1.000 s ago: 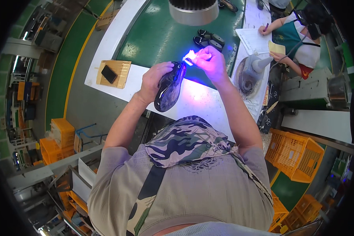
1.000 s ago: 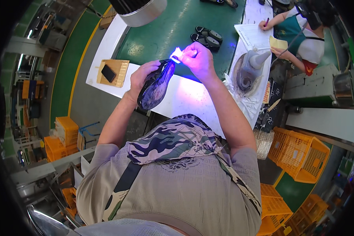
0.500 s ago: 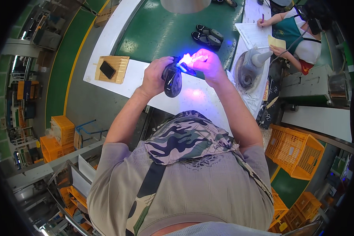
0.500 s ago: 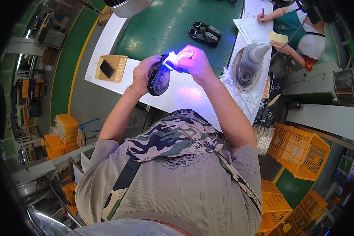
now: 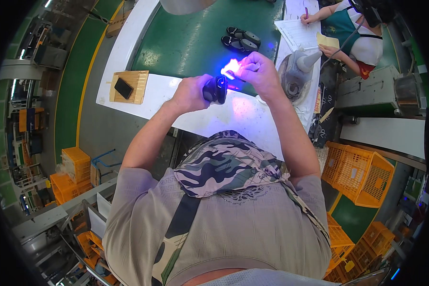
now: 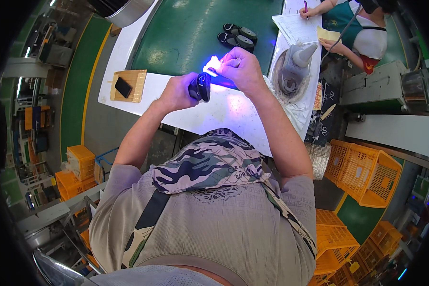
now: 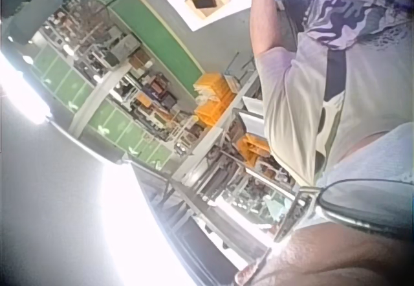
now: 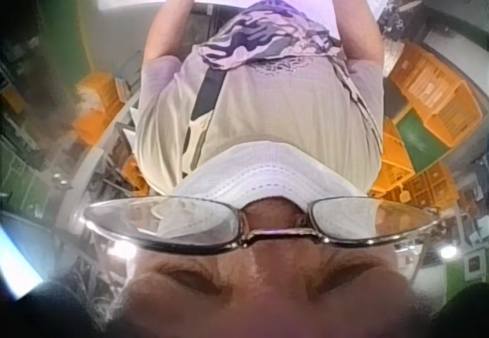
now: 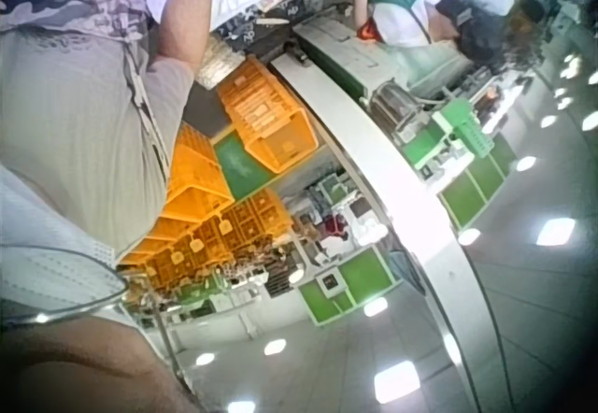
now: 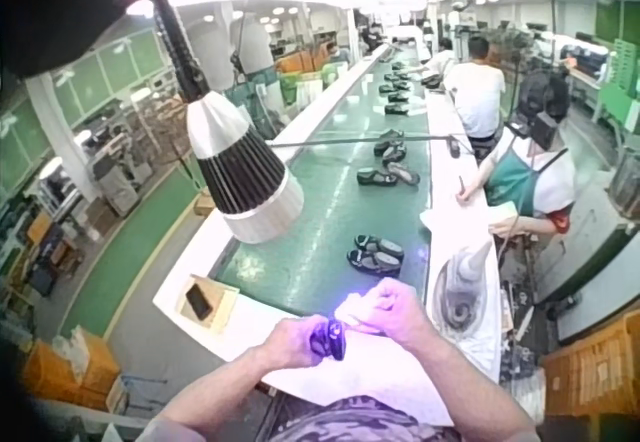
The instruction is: The person repeatedly picks up black slipper soles from a green conveyor belt, applies glue from a squeeze bottle to the sole's edge, and places them back on the belt. A coworker is visible writing on a clipboard nearby.
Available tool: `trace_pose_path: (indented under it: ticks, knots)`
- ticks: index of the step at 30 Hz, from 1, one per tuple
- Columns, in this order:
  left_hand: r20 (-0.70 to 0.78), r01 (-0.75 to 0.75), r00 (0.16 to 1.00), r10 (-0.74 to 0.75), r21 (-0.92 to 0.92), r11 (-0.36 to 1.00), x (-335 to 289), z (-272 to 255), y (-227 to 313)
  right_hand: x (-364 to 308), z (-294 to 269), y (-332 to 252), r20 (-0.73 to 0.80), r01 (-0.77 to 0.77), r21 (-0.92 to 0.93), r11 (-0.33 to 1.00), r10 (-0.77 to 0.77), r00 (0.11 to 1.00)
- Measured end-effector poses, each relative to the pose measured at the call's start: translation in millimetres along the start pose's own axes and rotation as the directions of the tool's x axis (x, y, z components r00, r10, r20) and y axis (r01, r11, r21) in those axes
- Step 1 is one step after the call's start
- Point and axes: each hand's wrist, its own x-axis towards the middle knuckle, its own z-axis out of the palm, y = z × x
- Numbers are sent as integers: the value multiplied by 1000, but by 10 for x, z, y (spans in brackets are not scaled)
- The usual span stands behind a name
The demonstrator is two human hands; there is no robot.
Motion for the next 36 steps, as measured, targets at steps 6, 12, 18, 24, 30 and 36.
trace_pose_path:
  ticks: [6, 12, 18, 24, 30, 36]
  knots:
    - [191, 0, 981, 27, -137, 991, -41, -52, -22, 33, -56, 101, -49, 26, 2, 1000, -26, 998]
    - [329, 58, 943, 40, -284, 957, -94, -102, -42, 13, -43, 75, -44, 113, -46, 993, -115, 992]
    - [380, 187, 924, 44, -549, 815, -147, -63, -112, -16, 30, 118, -2, 163, -15, 986, -163, 987]
    - [436, 369, 899, -26, -726, 580, -224, -6, -196, -95, 140, 219, 52, 146, 33, 989, -147, 988]
    - [432, 434, 897, -87, -830, 351, -342, 45, -172, -184, 230, 347, 98, 158, 47, 986, -162, 982]
    - [420, 429, 903, -94, -896, 118, -463, 166, -249, -333, 321, 432, 147, 46, 120, 992, -64, 987]
